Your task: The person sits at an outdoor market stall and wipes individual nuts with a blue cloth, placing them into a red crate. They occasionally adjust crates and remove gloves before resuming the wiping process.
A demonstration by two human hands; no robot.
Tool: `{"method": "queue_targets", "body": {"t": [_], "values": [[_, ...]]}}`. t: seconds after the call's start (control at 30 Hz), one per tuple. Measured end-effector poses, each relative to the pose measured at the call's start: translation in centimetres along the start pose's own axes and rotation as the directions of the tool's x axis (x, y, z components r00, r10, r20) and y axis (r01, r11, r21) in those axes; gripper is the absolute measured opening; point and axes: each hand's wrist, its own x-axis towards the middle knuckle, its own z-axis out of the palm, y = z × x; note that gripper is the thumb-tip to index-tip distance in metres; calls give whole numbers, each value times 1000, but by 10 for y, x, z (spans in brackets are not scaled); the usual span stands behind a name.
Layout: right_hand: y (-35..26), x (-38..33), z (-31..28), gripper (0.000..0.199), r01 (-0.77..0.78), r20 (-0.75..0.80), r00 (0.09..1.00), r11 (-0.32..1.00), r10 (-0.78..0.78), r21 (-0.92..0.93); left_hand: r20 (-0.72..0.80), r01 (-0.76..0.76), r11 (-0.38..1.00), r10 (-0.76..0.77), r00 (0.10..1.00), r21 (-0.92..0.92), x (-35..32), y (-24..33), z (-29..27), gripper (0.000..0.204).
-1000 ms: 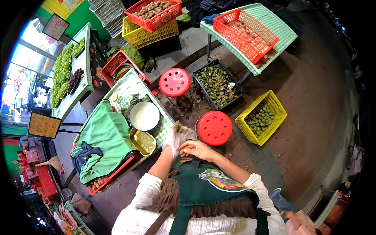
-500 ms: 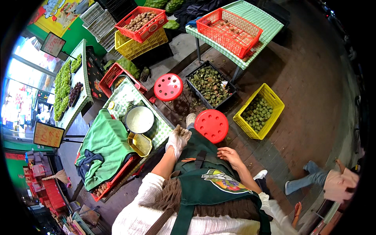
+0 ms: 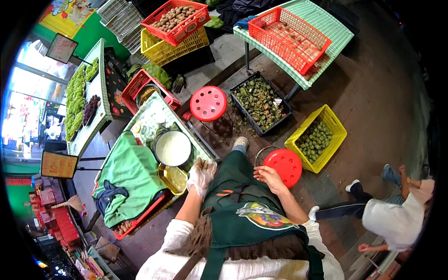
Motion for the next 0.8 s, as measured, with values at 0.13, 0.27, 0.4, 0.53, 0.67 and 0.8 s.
{"method": "queue_targets", "body": {"t": [0.13,0.27,0.4,0.53,0.67,0.8], "values": [[-40,43,14,25,49,-53,997,998,-52,-49,-143,40,998,-46,989,-43,56,16,8,32],[-63,84,1,23,-48,-203,979,997,34,-65,-276,107,992,-121,954,-64,135,25,55,34],[-117,119,15,21,-68,-302,953,995,41,-79,-157,162,986,-166,974,-38,192,46,107,37],[-159,151,32,20,38,-233,968,977,-88,-212,29,184,982,-185,982,35,225,71,163,34],[-171,177,28,19,19,-243,965,951,-99,-309,-207,72,995,-55,977,72,244,89,204,29],[-183,189,22,19,40,-151,983,926,-104,-376,-294,23,990,19,956,136,257,110,195,30]]}}
